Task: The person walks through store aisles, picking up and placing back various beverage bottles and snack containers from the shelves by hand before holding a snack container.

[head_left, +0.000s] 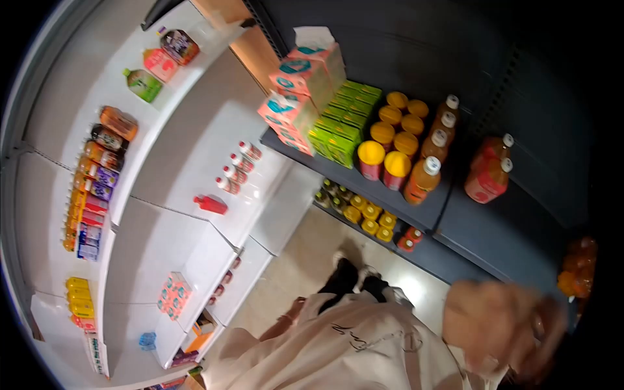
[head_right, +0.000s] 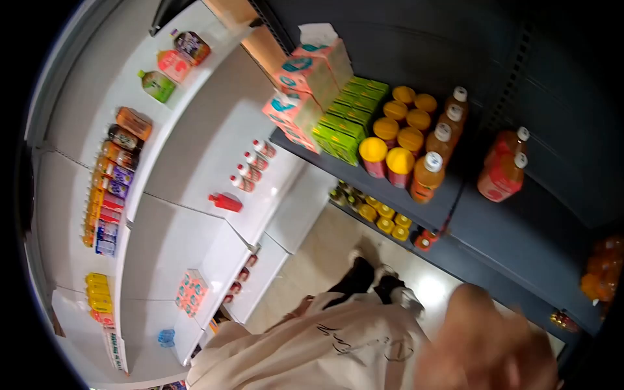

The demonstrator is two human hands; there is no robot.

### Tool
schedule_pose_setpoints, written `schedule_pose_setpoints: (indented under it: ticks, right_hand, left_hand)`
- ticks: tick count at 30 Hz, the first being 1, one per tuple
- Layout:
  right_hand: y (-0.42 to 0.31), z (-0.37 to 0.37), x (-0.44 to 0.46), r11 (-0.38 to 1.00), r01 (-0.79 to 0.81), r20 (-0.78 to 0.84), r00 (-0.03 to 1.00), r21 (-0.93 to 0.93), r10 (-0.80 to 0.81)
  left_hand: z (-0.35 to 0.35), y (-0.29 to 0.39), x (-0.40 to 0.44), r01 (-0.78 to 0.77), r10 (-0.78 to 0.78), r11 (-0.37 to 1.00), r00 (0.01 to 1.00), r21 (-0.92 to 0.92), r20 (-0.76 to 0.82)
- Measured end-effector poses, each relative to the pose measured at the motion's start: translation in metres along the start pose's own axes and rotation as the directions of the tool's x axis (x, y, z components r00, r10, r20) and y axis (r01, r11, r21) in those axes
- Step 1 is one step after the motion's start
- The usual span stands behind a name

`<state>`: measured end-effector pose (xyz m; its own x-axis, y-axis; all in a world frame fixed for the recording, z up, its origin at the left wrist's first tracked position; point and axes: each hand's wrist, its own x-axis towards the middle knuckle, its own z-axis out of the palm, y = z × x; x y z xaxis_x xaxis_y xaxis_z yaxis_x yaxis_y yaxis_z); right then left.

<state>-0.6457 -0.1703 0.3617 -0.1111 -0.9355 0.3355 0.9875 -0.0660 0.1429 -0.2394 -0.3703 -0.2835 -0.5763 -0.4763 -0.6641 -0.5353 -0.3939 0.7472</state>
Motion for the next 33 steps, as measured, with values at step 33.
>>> schedule_pose_setpoints:
  ticks: [33]
  right_hand:
    - [-0.039,-0.337,0.065,-0.863,-0.104,0.06,0.986,-0.495,-0.153]
  left_hand:
    - [0.048,0.023,-0.255,0.162,-0.071,0.967,0.914,0.197,-0.4]
